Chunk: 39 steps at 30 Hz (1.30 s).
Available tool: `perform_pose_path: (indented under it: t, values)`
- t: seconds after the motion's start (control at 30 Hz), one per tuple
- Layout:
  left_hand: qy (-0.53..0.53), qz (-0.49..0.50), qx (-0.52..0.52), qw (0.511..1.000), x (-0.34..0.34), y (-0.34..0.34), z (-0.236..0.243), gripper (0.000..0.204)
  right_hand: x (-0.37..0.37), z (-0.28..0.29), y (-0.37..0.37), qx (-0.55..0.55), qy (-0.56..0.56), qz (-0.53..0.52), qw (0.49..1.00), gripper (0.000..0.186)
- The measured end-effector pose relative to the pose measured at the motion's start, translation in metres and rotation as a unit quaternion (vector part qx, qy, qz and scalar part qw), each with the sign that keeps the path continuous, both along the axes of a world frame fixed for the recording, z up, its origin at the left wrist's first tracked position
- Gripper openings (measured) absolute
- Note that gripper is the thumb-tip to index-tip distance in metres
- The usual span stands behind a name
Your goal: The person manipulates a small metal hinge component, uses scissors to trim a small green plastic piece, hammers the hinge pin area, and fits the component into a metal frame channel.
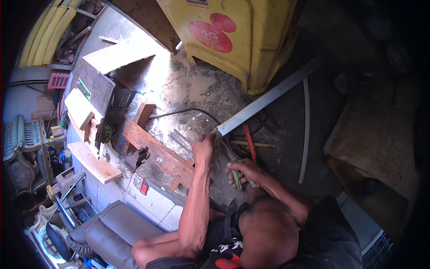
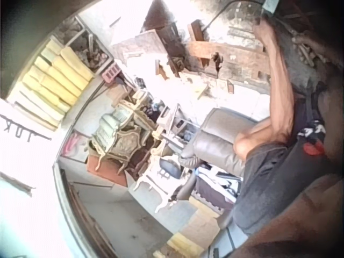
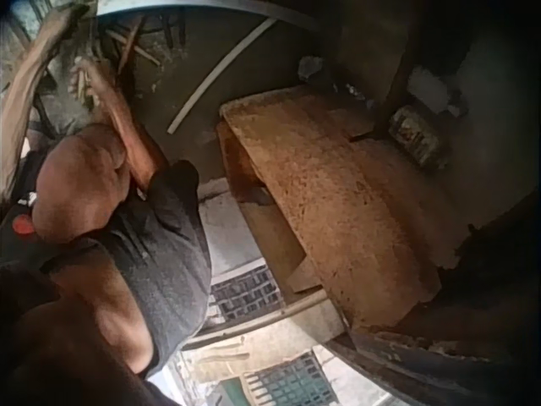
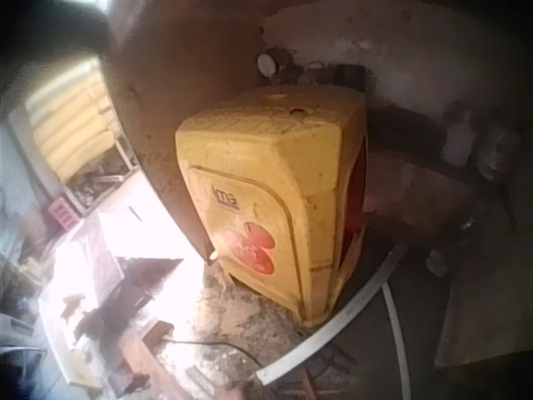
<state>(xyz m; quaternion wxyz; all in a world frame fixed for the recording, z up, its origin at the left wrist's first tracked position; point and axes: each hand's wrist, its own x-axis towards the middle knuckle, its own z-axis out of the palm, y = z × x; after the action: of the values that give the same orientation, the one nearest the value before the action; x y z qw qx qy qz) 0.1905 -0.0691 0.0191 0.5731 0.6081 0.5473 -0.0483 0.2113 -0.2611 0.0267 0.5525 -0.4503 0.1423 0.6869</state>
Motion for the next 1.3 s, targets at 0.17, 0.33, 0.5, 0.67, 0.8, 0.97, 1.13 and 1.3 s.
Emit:
perform_pose_path:
  t: [0.17, 0.33, 0.5, 0.67, 0.8, 0.97, 1.13, 1.3]
  values:
    - [0.013, -0.035, 0.043, 0.998, 0.000, 0.002, -0.004, 0.024, 0.011, -0.010, 0.005, 0.044, 0.087, -0.044, 0.994, 0.040]
    - [0.063, -0.045, 0.068, 0.995, -0.002, 0.005, -0.007, 0.036, 0.005, -0.006, -0.007, 0.068, 0.096, -0.023, 0.993, 0.040]
    - [0.062, -0.069, 0.078, 0.993, 0.005, 0.001, 0.002, 0.038, 0.002, -0.016, -0.001, 0.057, 0.110, -0.027, 0.992, 0.038]
    - [0.077, -0.097, 0.105, 0.987, 0.005, -0.006, 0.010, 0.036, 0.003, -0.028, 0.007, 0.070, 0.144, -0.071, 0.985, 0.037]
    - [0.053, -0.070, 0.089, 0.992, 0.006, -0.019, 0.014, 0.032, 0.000, -0.043, 0.021, 0.075, 0.163, -0.132, 0.975, 0.036]
    - [0.023, 0.011, -0.064, 0.998, 0.018, -0.027, 0.034, 0.022, 0.000, -0.053, 0.018, 0.086, 0.154, -0.161, 0.971, 0.033]
    - [-0.026, 0.105, -0.112, 0.988, 0.012, -0.025, 0.028, 0.018, -0.004, -0.048, 0.025, 0.080, 0.145, -0.189, 0.968, 0.034]
    - [-0.015, 0.087, -0.125, 0.988, 0.018, -0.023, 0.038, 0.014, -0.004, -0.061, 0.021, 0.135, 0.144, -0.192, 0.961, 0.038]
